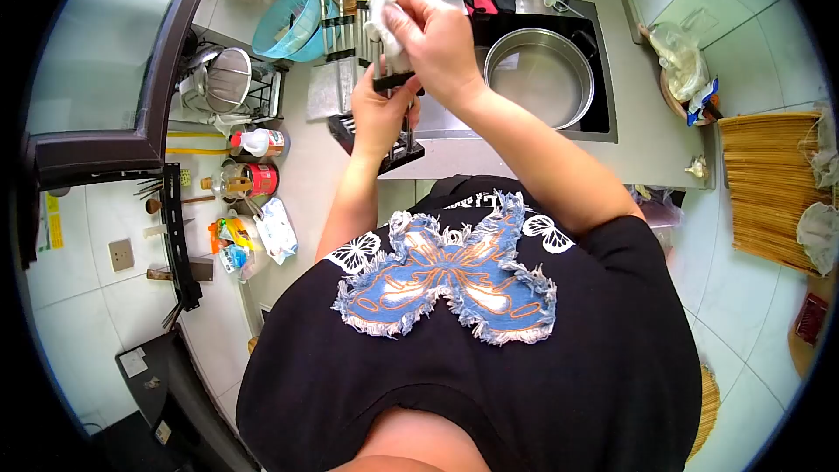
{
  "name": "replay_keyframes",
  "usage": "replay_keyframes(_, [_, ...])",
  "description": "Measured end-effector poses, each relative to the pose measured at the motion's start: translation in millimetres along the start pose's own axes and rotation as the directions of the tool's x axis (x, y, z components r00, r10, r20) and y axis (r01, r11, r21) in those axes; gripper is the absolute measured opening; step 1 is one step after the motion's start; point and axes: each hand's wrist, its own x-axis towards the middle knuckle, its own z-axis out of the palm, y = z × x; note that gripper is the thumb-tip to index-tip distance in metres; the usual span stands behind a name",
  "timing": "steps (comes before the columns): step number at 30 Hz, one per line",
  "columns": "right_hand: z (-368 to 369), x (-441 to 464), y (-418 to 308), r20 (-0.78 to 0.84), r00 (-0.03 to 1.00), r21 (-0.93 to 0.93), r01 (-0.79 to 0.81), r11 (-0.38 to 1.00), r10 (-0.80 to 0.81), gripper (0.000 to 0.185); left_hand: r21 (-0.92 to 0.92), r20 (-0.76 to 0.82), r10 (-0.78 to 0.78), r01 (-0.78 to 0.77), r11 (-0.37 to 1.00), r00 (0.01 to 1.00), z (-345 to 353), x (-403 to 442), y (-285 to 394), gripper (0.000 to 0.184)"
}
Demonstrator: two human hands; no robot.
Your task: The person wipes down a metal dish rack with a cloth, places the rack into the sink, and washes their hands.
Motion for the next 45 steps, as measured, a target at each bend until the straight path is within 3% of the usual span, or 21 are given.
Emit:
replay_keyframes(2, [-2,-5,6,0.090,0.996,-0.046,-0.023,0.999,0.027,0.027,0.225,-0.002,-0.005,0.005,0.974,1.000,-3,0,-1,0.014])
replay_keyframes(3, [-5,-5,11,0.091,0.996,-0.048,-0.022,0.999,0.027,0.027,0.222,-0.002,-0.004,0.004,0.975,1.000,-6,1,-5,0.014])
replay_keyframes(5, [-13,-3,25,0.202,0.973,-0.269,-0.052,0.962,0.109,0.029,0.673,0.104,0.414,-0.370,0.640,0.905,-11,4,-18,0.018])
replay_keyframes(7, [-22,11,27,0.188,0.964,-0.239,-0.140,0.961,0.187,0.029,0.641,0.091,0.349,-0.323,0.696,0.933,-8,0,-18,0.028])
replay_keyframes(9, [-30,25,9,0.123,0.923,0.052,-0.372,0.927,0.364,0.027,0.692,0.093,0.397,-0.346,0.633,0.913,-5,-2,-24,0.028])
replay_keyframes(10, [-35,31,11,0.110,0.948,0.113,-0.311,0.944,0.299,0.027,0.738,0.098,0.435,-0.359,0.572,0.895,-4,-2,-25,0.026])
replay_keyframes(12, [-35,26,14,0.082,0.942,0.047,-0.331,0.943,0.326,0.025,0.763,0.099,0.415,-0.336,0.551,0.904,-5,-3,-24,0.025])
replay_keyframes(14, [-28,3,39,0.091,0.972,-0.068,-0.213,0.975,0.218,0.024,0.801,0.075,0.358,-0.270,0.535,0.931,-4,-1,-18,0.024])
replay_keyframes(15, [-28,-8,20,0.201,0.900,-0.189,-0.353,0.916,0.388,0.025,0.798,0.076,0.357,-0.271,0.538,0.931,-4,-2,-17,0.024])
replay_keyframes(17, [-35,-1,37,0.236,0.853,-0.183,-0.432,0.883,0.466,0.025,0.812,0.045,0.299,-0.209,0.545,0.953,-5,-5,-16,0.025])
replay_keyframes(21, [-48,40,21,0.112,0.969,0.125,-0.232,0.965,0.219,0.032,0.765,0.079,0.316,-0.261,0.589,0.945,-8,-5,-13,0.027])
replay_keyframes(22, [-57,45,21,0.111,0.966,0.091,-0.242,0.966,0.232,0.032,0.797,0.125,0.472,-0.372,0.476,0.873,-11,-2,-20,0.025])
replay_keyframes(23, [-65,48,22,0.109,0.963,0.056,-0.252,0.966,0.245,0.033,0.797,0.127,0.474,-0.375,0.474,0.871,-16,1,-25,0.025])
replay_keyframes(25, [-73,43,29,0.124,0.961,0.061,-0.254,0.965,0.246,0.031,0.489,0.027,0.203,-0.190,0.852,0.979,-23,4,-21,0.020])
replay_keyframes(27, [-77,33,34,0.050,0.969,0.001,-0.244,0.970,0.243,0.028,0.084,-0.035,-0.077,0.080,0.993,0.996,-30,4,-13,0.018])
replay_keyframes(31, [-86,32,54,-0.031,0.966,-0.044,-0.257,0.965,0.256,0.022,-0.351,0.048,-0.217,0.220,0.910,0.975,-49,5,6,0.018])
replay_keyframes(37, [-81,22,47,0.045,0.983,-0.100,-0.173,0.980,0.178,0.032,-0.505,0.200,-0.186,0.264,0.822,0.962,-73,0,3,0.022])
replay_keyframes(39, [-83,24,59,0.089,0.940,-0.080,-0.324,0.943,0.330,0.035,-0.597,0.248,-0.147,0.271,0.755,0.957,-77,-2,0,0.028])
replay_keyframes(41, [-80,23,59,0.020,0.909,0.042,-0.416,0.908,0.415,0.028,-0.616,0.282,-0.101,0.261,0.743,0.954,-81,-2,-3,0.032])
replay_keyframes(43, [-79,27,47,0.094,0.852,0.495,-0.489,0.718,0.515,0.023,-0.623,0.238,-0.101,0.232,0.747,0.966,-83,-3,-3,0.033])
replay_keyframes(45, [-74,40,38,0.140,0.857,0.587,-0.475,0.655,0.496,0.023,-0.641,0.257,-0.075,0.228,0.733,0.963,-89,-1,-11,0.041])
